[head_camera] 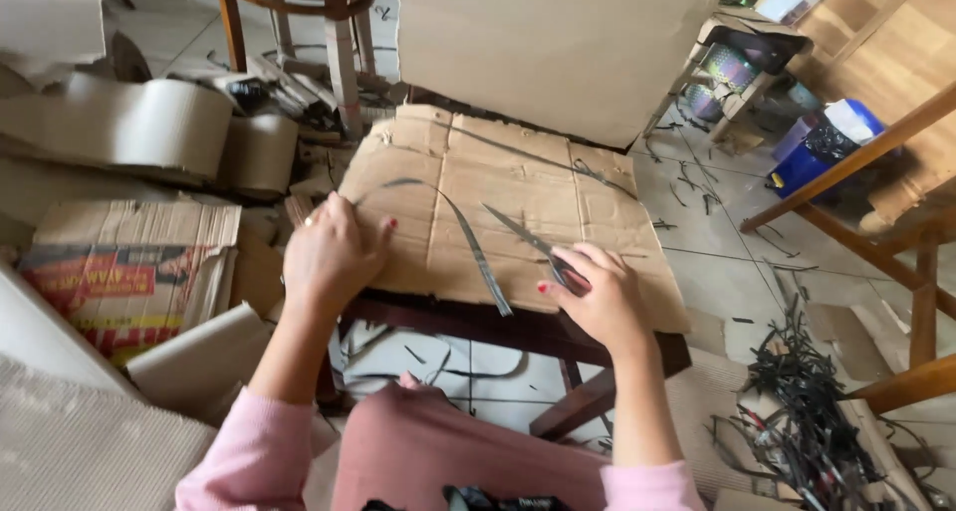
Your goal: The person sits on the floor and uses scissors to cut a long black cable into smaller pieces. They repeatedly pick up sections of the cable, cut them, and place the pieces on the floor.
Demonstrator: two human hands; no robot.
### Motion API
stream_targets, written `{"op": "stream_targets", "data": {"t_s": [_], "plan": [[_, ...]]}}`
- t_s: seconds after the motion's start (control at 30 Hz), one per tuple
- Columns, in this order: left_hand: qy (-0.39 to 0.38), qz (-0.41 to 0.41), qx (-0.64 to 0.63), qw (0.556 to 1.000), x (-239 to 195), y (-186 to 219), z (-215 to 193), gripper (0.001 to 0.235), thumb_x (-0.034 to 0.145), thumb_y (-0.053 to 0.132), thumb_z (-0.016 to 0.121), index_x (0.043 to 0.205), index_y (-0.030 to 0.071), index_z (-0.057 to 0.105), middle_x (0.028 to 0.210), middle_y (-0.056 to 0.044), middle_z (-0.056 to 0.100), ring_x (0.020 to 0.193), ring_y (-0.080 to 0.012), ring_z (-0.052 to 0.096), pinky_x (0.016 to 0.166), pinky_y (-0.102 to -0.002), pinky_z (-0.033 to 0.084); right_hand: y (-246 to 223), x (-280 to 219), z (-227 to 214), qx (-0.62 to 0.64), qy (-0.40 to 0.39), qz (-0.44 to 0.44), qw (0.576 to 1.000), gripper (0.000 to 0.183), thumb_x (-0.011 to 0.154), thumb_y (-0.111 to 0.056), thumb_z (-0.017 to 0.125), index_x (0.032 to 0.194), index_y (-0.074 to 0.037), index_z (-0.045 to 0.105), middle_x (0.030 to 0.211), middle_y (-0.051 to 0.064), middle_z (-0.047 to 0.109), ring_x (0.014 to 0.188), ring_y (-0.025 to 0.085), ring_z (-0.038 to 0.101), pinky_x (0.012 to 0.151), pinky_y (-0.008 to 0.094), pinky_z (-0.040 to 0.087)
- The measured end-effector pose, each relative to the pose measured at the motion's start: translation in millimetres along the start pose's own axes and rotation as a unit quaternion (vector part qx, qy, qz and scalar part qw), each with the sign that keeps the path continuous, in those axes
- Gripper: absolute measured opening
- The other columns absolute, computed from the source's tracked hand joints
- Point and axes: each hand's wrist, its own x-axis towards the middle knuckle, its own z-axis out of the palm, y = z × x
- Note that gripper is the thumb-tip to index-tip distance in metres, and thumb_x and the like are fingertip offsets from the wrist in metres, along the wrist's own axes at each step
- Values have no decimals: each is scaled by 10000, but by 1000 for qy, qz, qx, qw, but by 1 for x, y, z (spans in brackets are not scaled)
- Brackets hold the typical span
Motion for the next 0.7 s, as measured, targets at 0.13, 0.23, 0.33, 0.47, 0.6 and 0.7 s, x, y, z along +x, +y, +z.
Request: {"op": "stream_targets", "data": {"t_s": [0.13, 0.23, 0.33, 0.47, 0.6, 0.7], "plan": [[183, -75, 123, 972, -22, 2, 12, 484, 962, 645, 582, 865, 171, 561, 631, -80, 641, 598, -304, 713, 614, -402, 558, 16, -7, 9, -56, -71, 10, 996, 542, 904, -623, 680, 1308, -262, 709, 1208, 143, 705, 1101, 425, 671, 932, 552, 543], [154, -124, 132, 971, -18, 4, 14, 529, 939, 660, 590, 850, 139, 567, 624, -141, 677, 622, -356, 732, 620, -468, 533, 41, -14, 25, -73, -89, -27, 993, 565, 986, -625, 588, 1383, -229, 658, 1259, 164, 665, 1142, 456, 635, 949, 581, 520], [16, -219, 49, 974, -5, 19, -10, 595, 1000, 656, 565, 980, 63, 608, 854, -153, 748, 743, -374, 725, 592, -497, 541, 48, -12, 30, -34, -128, -24, 991, 599, 1008, -554, 526, 1459, -161, 563, 1329, 123, 568, 1192, 426, 468, 942, 564, 439], [10, -219, 25, 975, -8, 17, -11, 556, 1007, 587, 535, 1030, 40, 628, 855, -171, 750, 741, -395, 720, 582, -517, 549, 40, -17, 14, -117, -152, -34, 981, 657, 1006, -629, 407, 1488, -202, 541, 1446, 66, 552, 1274, 353, 508, 931, 574, 410], [35, -200, -1, 979, -5, 8, -7, 406, 979, 478, 537, 964, 84, 634, 837, -145, 753, 720, -377, 714, 589, -509, 542, 27, -19, 0, -48, -77, -39, 995, 684, 997, -540, 571, 1477, -58, 501, 1378, 182, 624, 1208, 418, 588, 934, 561, 472], [53, -186, -4, 981, -4, 1, -1, 383, 961, 475, 552, 907, 102, 619, 812, -139, 751, 697, -375, 712, 581, -506, 534, 42, -19, 19, -28, -33, -53, 998, 642, 990, -450, 655, 1434, -5, 529, 1278, 229, 664, 1127, 447, 613, 896, 571, 491]]}}
